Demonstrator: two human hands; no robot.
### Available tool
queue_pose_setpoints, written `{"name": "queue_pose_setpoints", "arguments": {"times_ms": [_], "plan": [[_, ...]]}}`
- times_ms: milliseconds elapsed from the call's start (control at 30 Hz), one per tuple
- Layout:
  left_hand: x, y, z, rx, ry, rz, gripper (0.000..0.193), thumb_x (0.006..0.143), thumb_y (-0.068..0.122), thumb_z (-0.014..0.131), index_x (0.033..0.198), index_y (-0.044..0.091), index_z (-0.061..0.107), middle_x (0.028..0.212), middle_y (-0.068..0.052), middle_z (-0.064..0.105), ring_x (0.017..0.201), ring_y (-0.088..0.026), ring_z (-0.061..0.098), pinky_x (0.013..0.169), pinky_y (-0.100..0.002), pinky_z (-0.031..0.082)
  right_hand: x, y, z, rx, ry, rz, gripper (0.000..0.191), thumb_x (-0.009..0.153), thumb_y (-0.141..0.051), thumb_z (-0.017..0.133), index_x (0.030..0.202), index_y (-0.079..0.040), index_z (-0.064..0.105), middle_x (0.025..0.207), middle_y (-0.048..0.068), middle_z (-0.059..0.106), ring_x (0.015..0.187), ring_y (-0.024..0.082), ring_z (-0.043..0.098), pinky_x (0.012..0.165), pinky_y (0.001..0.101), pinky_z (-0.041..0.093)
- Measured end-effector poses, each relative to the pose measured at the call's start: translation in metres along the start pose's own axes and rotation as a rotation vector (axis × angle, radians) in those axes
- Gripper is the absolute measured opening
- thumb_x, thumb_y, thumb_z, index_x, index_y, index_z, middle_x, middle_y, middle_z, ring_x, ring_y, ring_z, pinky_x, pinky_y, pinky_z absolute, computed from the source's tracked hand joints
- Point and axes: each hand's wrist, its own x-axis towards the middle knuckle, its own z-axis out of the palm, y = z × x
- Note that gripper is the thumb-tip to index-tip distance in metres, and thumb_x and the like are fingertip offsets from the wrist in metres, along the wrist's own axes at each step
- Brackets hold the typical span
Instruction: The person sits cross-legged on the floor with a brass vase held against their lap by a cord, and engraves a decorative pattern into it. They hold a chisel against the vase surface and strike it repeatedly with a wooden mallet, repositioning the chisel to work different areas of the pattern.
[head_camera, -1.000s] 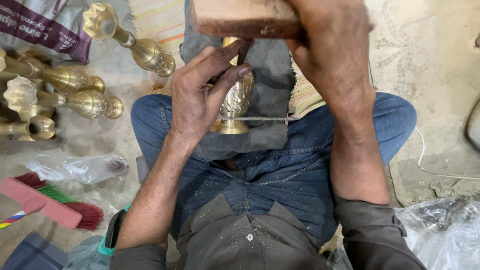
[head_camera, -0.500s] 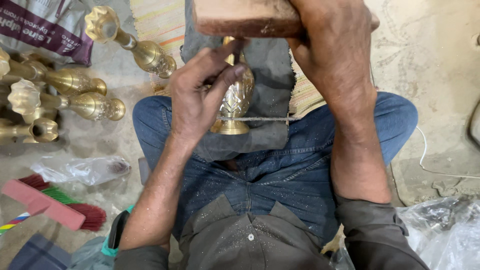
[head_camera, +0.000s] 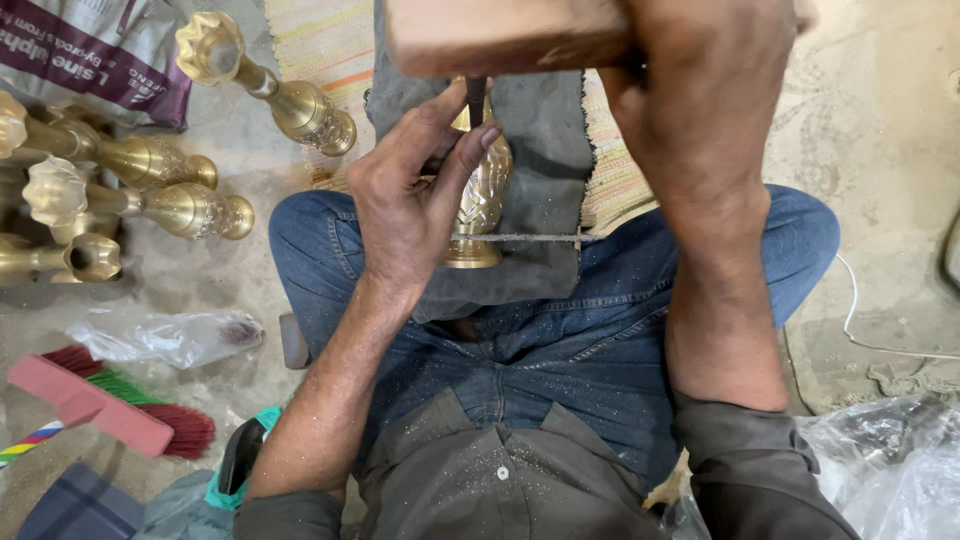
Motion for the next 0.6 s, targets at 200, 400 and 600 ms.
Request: {"name": "queue_pose_setpoints", "arguments": {"times_ms": [200,400,600], "plan": [[0.0,0.001,-0.002,0.002,-0.006,-0.038,0.036,0.102,0.011,0.081,0.133,0.004,0.067,0.096,-0.003,0.074,0.08,-0.007,0.072,0.068,-0.023,0.063,-0.006,0.005,0.015,0.748,-0.116,0.401,0.024,0.11,-0.006,0.08,0.096,-0.003,0.061,0.078,0.005,0.058,0.064,0.014,0.054,0.06,0.0282,0.04],[0.002,0.001,-0.003,-0.011,-0.022,-0.019,0.037,0.102,0.011,0.081,0.134,0.002,0.067,0.095,-0.001,0.074,0.08,-0.006,0.071,0.068,-0.024,0.062,-0.001,0.006,0.009,0.532,-0.134,0.259,0.022,0.101,-0.003,0.08,0.096,0.001,0.059,0.072,0.014,0.055,0.062,0.026,0.053,0.058,0.0384,0.039],[0.005,0.003,-0.004,0.005,-0.04,-0.024,0.036,0.101,0.01,0.083,0.134,0.005,0.069,0.091,-0.001,0.072,0.076,-0.006,0.068,0.066,-0.023,0.059,0.0,0.0,0.001,0.413,-0.055,0.039,0.02,0.094,0.007,0.075,0.111,-0.003,0.068,0.093,0.009,0.072,0.084,0.021,0.074,0.074,0.0358,0.056]]}}
